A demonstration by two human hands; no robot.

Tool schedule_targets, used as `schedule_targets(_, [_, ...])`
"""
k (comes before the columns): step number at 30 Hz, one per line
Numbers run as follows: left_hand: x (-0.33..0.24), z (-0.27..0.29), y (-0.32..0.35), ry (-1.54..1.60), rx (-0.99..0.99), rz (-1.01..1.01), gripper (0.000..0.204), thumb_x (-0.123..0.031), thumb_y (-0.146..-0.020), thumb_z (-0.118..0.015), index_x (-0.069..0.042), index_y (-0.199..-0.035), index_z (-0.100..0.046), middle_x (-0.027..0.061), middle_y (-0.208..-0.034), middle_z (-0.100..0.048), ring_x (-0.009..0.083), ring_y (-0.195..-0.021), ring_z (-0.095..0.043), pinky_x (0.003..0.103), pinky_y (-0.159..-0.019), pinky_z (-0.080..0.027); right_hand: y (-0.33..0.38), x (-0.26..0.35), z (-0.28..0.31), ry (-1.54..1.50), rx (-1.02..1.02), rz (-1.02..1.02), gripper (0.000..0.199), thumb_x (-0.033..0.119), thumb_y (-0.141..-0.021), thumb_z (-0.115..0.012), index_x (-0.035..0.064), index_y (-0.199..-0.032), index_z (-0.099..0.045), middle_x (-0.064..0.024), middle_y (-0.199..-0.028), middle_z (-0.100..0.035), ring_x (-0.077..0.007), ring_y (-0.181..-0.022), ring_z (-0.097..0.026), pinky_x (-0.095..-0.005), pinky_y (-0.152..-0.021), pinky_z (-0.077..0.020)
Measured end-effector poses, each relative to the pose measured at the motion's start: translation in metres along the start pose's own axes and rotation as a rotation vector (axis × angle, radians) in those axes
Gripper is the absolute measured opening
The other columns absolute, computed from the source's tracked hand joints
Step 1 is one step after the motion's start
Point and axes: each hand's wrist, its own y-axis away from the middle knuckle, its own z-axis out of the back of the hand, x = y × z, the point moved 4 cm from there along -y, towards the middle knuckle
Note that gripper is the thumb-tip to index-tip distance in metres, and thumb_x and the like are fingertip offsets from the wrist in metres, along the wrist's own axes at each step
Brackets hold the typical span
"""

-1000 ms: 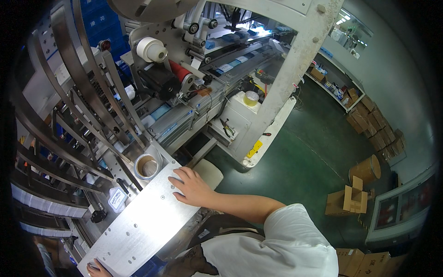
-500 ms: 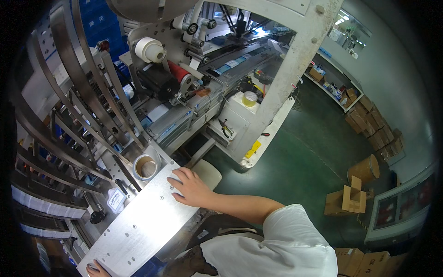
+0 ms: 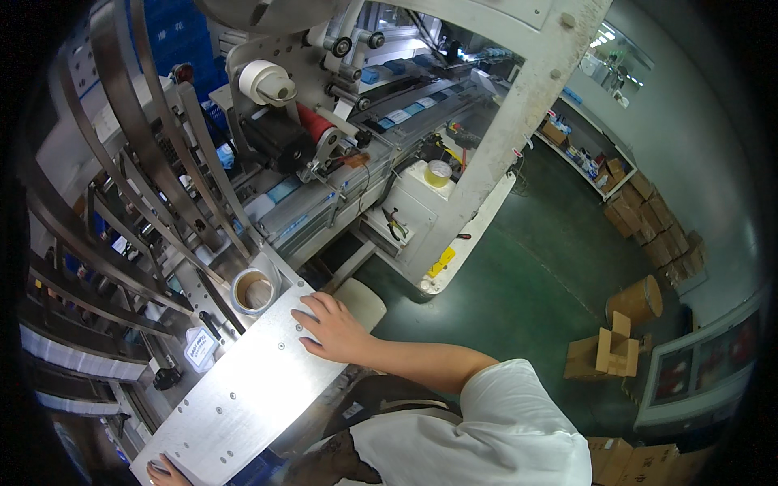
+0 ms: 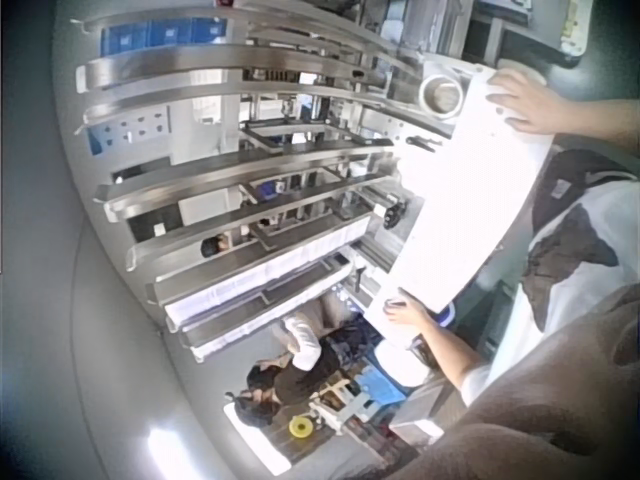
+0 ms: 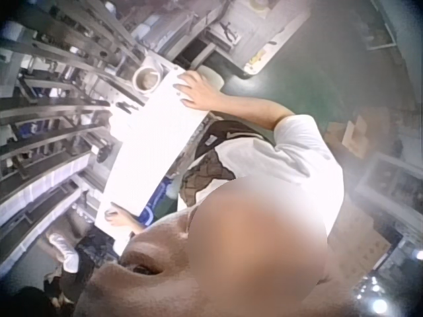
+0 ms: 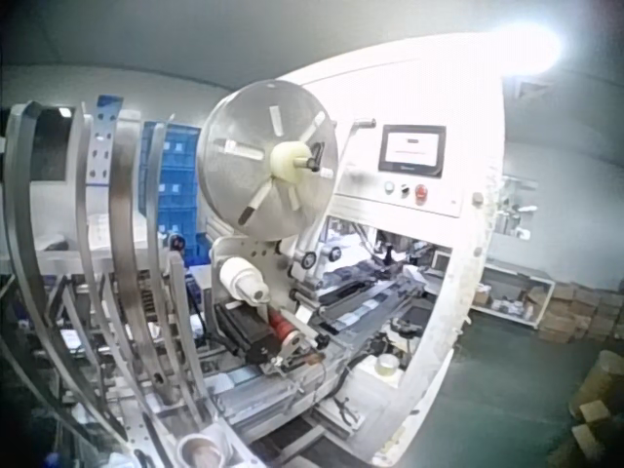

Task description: The person moves stacks of plastic lids from a box into the vertical feeders of a packaging machine, handles individual packages of wet wipes from the machinery, and arranges them on a conveyor belt.

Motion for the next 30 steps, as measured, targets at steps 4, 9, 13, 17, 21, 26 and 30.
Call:
schedule_targets(4, [0.002, -0.002, 0.001, 0.000, -0.001, 0.003, 0.058, -0.063, -0.084, -0.053, -0.006, -0.094, -0.057, 0.0132, -0.089, -0.056, 0.0334, -0.073, -0.054, 0.045, -0.063, -0.045, -0.001, 0.000, 0.001, 0.000, 0.003, -0.003, 0.050, 0.026, -0.078, -0.066, 0.0052, -0.121, -0.052, -0.0172, -0.127, -0.041, -0.0356, -0.122, -0.036, -0.0465, -0.094, -0.0398])
schedule_targets(9, [-0.001, 0.004, -0.001, 0.004, -0.006, -0.003, 0.059, -0.063, -0.083, -0.054, -0.005, -0.094, -0.057, 0.0135, -0.084, -0.057, 0.0329, -0.068, -0.057, 0.045, -0.058, -0.046, 0.000, 0.000, 0.002, 0.012, 0.023, -0.011, 0.052, 0.026, -0.078, -0.066, 0.0062, -0.123, -0.051, -0.0169, -0.128, -0.041, -0.0351, -0.122, -0.036, -0.0450, -0.098, -0.0388])
schedule_targets(13, [0.000, 0.008, -0.003, 0.058, 0.035, 0.054, 0.059, -0.063, -0.082, -0.056, -0.005, -0.093, -0.057, 0.0137, -0.082, -0.057, 0.0329, -0.067, -0.058, 0.045, -0.057, -0.047, -0.001, 0.001, 0.001, -0.007, 0.010, -0.003, 0.050, 0.025, -0.077, -0.067, 0.0046, -0.121, -0.052, -0.0178, -0.128, -0.041, -0.0355, -0.122, -0.036, -0.0464, -0.095, -0.0392])
schedule_targets(17, [0.002, 0.005, -0.004, 0.138, 0.159, 0.152, 0.059, -0.057, -0.084, -0.057, -0.001, -0.104, -0.055, 0.0178, -0.098, -0.057, 0.0357, -0.087, -0.055, 0.046, -0.075, -0.045, -0.001, 0.001, 0.002, -0.007, 0.006, 0.005, 0.051, 0.025, -0.078, -0.067, 0.0048, -0.122, -0.052, -0.0175, -0.128, -0.042, -0.0355, -0.122, -0.036, -0.0456, -0.097, -0.0388])
schedule_targets(21, [0.006, 0.000, -0.007, 0.214, 0.186, 0.199, 0.056, -0.042, -0.088, -0.060, 0.005, -0.117, -0.053, 0.0217, -0.118, -0.056, 0.0380, -0.110, -0.051, 0.044, -0.096, -0.039, 0.000, 0.001, 0.001, -0.006, 0.028, -0.012, 0.051, 0.026, -0.079, -0.066, 0.0067, -0.124, -0.053, -0.0170, -0.128, -0.042, -0.0361, -0.122, -0.036, -0.0450, -0.099, -0.0377])
schedule_targets(26, [0.004, 0.002, -0.007, 0.213, 0.179, 0.208, 0.058, -0.044, -0.087, -0.059, 0.004, -0.119, -0.052, 0.0206, -0.120, -0.054, 0.0373, -0.112, -0.049, 0.044, -0.097, -0.038, 0.000, 0.001, 0.003, -0.010, 0.009, 0.007, 0.049, 0.026, -0.079, -0.065, 0.0059, -0.122, -0.053, -0.0166, -0.127, -0.042, -0.0359, -0.121, -0.036, -0.0456, -0.097, -0.0379])
schedule_targets(30, [0.002, 0.007, -0.007, 0.182, 0.213, 0.238, 0.060, -0.046, -0.087, -0.059, 0.003, -0.120, -0.052, 0.0195, -0.122, -0.053, 0.0362, -0.114, -0.048, 0.044, -0.098, -0.037, -0.002, 0.002, 0.004, -0.008, 0.003, 0.012, 0.048, 0.026, -0.080, -0.064, 0.0047, -0.121, -0.053, -0.0168, -0.127, -0.042, -0.0355, -0.121, -0.036, -0.0454, -0.096, -0.0382])
